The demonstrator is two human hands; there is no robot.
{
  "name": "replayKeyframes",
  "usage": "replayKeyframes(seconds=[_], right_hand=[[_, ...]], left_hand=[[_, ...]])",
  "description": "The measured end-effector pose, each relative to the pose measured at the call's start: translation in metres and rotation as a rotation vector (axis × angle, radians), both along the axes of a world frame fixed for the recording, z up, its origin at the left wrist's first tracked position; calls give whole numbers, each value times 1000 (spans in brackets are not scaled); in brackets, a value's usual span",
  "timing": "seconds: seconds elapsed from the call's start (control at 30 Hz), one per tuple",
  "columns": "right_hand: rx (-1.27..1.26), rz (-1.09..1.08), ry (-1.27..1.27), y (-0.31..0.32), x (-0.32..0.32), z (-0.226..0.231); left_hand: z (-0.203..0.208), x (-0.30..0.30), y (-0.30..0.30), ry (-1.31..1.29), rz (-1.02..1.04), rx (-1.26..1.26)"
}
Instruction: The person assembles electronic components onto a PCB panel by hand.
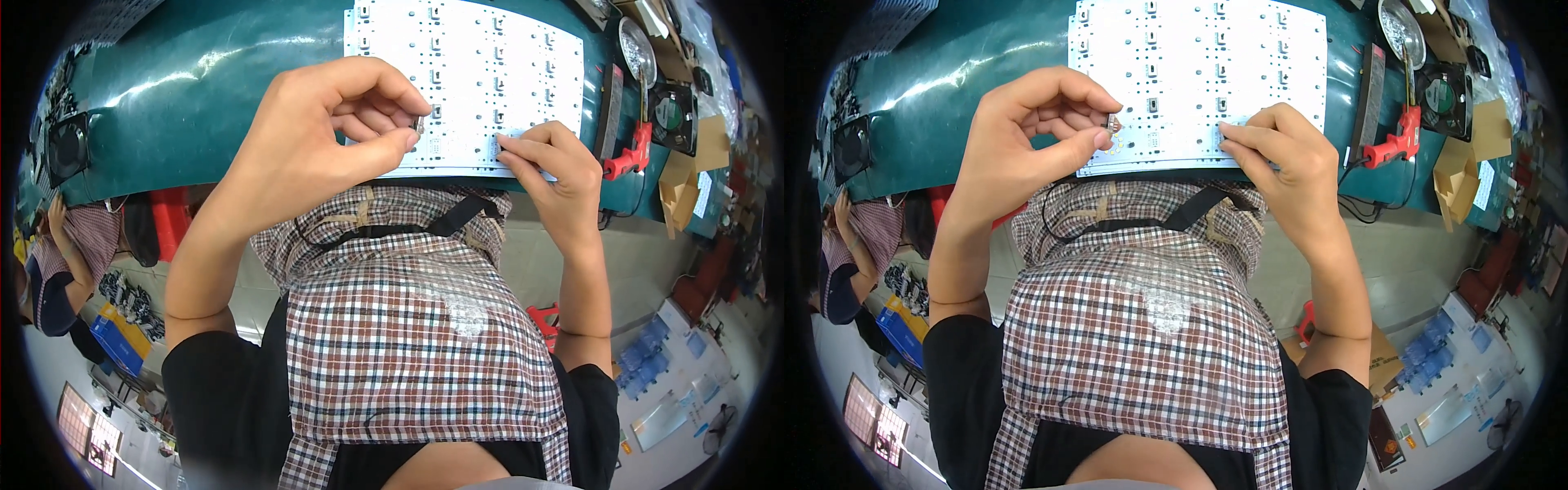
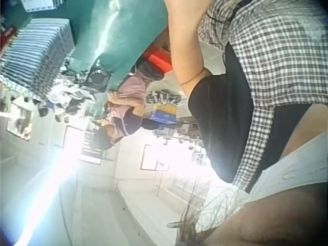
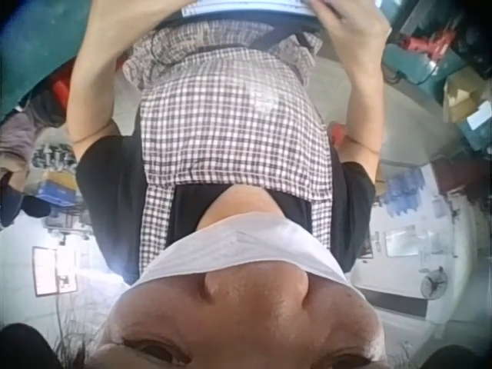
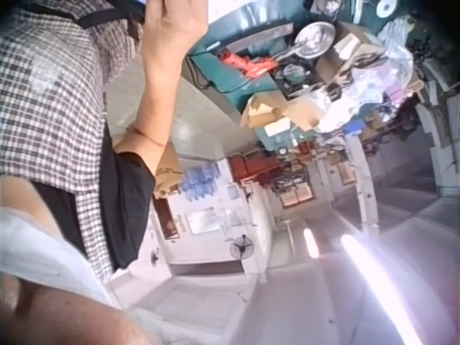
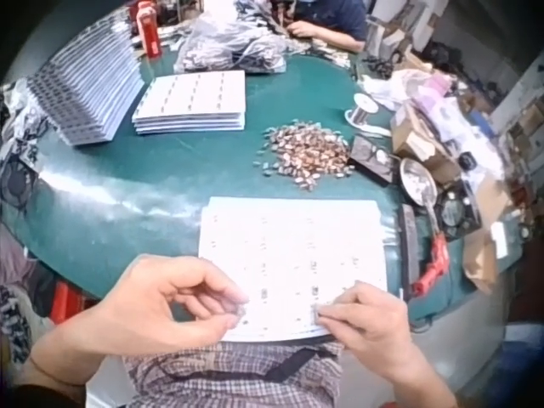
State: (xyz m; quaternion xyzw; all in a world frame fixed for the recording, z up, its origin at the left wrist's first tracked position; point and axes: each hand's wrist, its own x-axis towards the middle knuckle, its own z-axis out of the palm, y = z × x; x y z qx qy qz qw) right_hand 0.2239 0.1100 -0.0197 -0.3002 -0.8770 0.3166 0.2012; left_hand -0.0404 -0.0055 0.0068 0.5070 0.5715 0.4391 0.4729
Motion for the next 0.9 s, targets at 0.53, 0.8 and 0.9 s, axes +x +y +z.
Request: replayKeyframes(seconds=[0.53,0.8,0.9], right_hand=[[6,-9,-36,-4,1,3],[57,5,-22,-3,0,2],[113,14,-30,-5,1,1]], left_hand=[[-4,7,-6,111,-8,126],[-5,8,-6,133,-7,145],[-5,9,-6,135,-7,150]])
